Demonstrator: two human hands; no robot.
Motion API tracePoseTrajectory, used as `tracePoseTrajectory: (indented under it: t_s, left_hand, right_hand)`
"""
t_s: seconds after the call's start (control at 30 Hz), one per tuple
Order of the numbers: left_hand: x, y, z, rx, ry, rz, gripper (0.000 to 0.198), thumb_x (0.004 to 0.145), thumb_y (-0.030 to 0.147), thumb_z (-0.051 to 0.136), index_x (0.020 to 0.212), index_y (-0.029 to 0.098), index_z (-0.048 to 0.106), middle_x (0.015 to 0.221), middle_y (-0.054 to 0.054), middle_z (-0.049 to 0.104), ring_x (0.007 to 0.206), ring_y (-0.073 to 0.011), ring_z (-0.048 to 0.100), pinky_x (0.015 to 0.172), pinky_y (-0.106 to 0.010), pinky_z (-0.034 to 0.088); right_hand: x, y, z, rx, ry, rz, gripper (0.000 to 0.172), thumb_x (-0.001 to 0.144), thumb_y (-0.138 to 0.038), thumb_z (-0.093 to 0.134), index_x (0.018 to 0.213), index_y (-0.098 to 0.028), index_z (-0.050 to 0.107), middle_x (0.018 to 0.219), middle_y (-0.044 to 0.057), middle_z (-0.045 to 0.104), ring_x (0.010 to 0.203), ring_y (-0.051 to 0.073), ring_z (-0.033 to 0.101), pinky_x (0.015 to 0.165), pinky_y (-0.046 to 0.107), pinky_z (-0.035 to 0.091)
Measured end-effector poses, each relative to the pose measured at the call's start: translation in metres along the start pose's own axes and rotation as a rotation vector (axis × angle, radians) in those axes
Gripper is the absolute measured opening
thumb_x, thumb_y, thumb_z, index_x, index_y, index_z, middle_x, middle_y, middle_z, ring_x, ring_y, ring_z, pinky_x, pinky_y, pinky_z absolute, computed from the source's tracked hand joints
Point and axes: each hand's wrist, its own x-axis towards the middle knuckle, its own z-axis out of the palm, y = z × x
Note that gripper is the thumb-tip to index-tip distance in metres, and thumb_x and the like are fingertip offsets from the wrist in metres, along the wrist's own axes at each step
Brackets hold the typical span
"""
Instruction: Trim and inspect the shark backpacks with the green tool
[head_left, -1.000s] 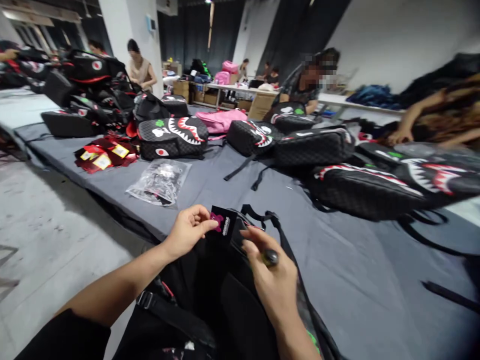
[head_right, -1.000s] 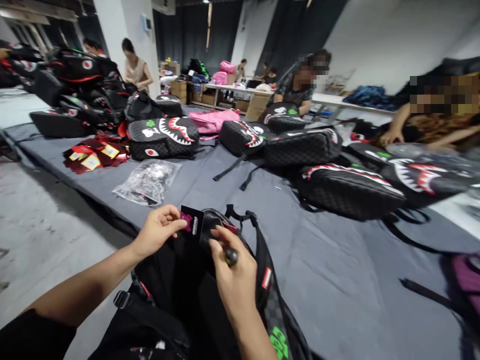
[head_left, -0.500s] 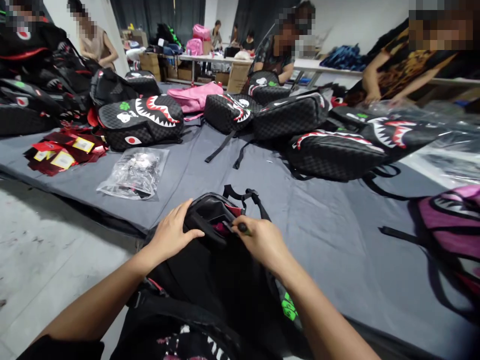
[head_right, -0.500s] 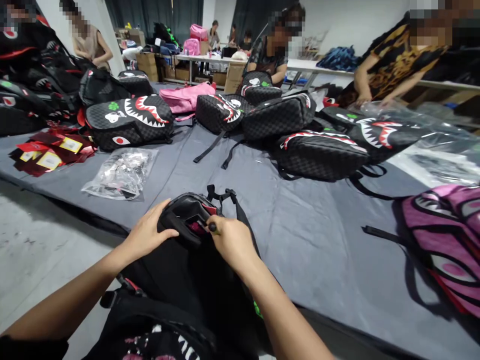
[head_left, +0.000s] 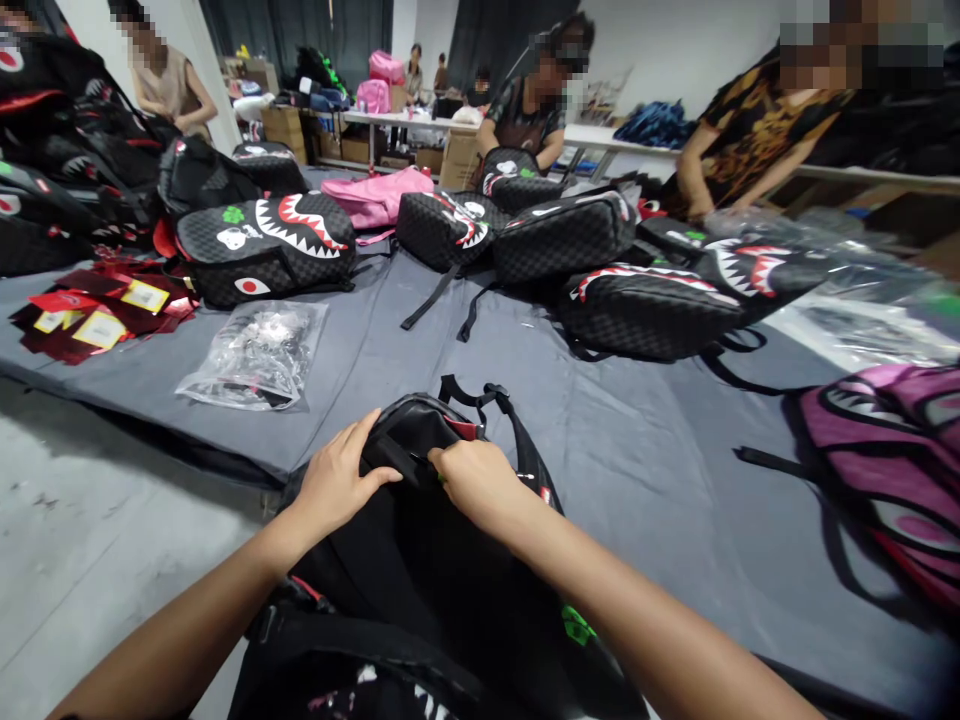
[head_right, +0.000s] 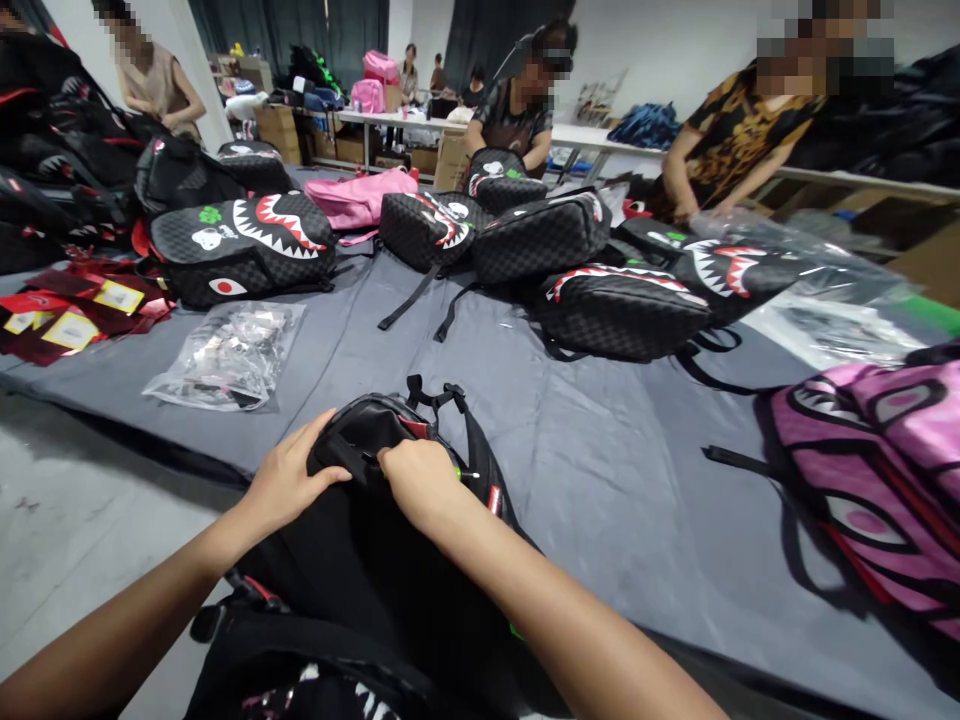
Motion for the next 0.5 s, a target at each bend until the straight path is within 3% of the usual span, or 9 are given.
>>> tracePoseTrajectory:
  t_s: [0.1, 0.27, 0.5]
  left_hand:
    - [-0.001, -0.004, 0.000, -0.024, -0.001, -0.001, 0.074, 0.083, 0.045, 0.072, 0.146, 0.022, 0.042, 0.143, -0.013, 0.056, 0.132, -0.0299, 0.055, 0.111, -0.050, 0.046]
    - [-0.001, -0.008, -0.001, -0.038, -0.012, 0.008, 0.070, 0.086, 0.043, 0.069, 0.147, 0.023, 0.041, 0.145, -0.012, 0.055, 0.133, -0.0284, 0.054, 0.112, -0.049, 0.044]
    - [-0.002, 0.000, -0.002, 0.021, 0.001, 0.003, 0.073, 0.084, 0.046, 0.070, 0.147, 0.021, 0.041, 0.143, -0.014, 0.056, 0.132, -0.0313, 0.055, 0.110, -0.050, 0.046]
  right_hand:
    - [0.003, -0.007, -0.006, 0.035, 0.089, 0.019, 0.032, 0.094, -0.013, 0.045, 0.118, -0.015, 0.065, 0.099, 0.015, 0.075, 0.094, 0.025, 0.072, 0.072, 0.029, 0.046]
    - [0.009, -0.009, -0.006, 0.111, 0.116, -0.062, 0.025, 0.090, -0.014, 0.054, 0.106, -0.022, 0.071, 0.097, 0.006, 0.076, 0.093, 0.019, 0.071, 0.069, 0.024, 0.043]
    - [-0.007, 0.012, 0.004, 0.087, 0.086, -0.022, 0.028, 0.090, -0.015, 0.053, 0.112, -0.019, 0.069, 0.094, 0.011, 0.075, 0.090, 0.024, 0.071, 0.070, 0.027, 0.045]
